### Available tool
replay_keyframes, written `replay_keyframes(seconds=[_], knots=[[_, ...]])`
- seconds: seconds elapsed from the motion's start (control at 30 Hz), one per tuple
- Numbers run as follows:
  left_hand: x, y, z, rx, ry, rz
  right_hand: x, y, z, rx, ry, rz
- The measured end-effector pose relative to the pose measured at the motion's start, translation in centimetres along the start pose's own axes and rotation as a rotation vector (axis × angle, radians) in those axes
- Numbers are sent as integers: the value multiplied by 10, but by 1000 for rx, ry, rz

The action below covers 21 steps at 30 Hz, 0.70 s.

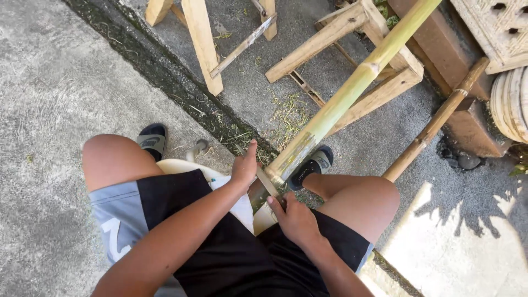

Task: The recorder is using a knife to shave the outer layer or nodes of a bamboo pole.

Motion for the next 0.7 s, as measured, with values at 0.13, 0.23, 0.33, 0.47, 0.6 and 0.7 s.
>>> replay_keyframes(seconds=[0.13, 0.23, 0.33, 0.47, 0.6, 0.7], knots=[[0, -5, 4, -145, 78, 134, 20, 1, -6, -3, 54, -78], [21, 23, -28, -441, 368, 189, 30, 18, -6, 59, 149, -122], [48, 90, -89, -842, 541, 276, 32, 21, -4, 152, 224, -121], [24, 119, -106, -1282, 371, 612, 24, 11, -12, 146, 222, -103], [-13, 110, -88, -1442, 178, 807, 26, -2, -13, 94, 243, -158], [-18, 103, -79, -1431, 93, 786, 23, -4, -9, 57, 235, -242]])
Point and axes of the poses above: each hand's wrist, its own z-axis towards the middle knuckle, its own x-axis out of the back of the hand, y = z × x, the point moved 6 cm from there along z, towards the middle knuckle, and after that the axes turned 6 degrees about z, right-handed, at the moved point
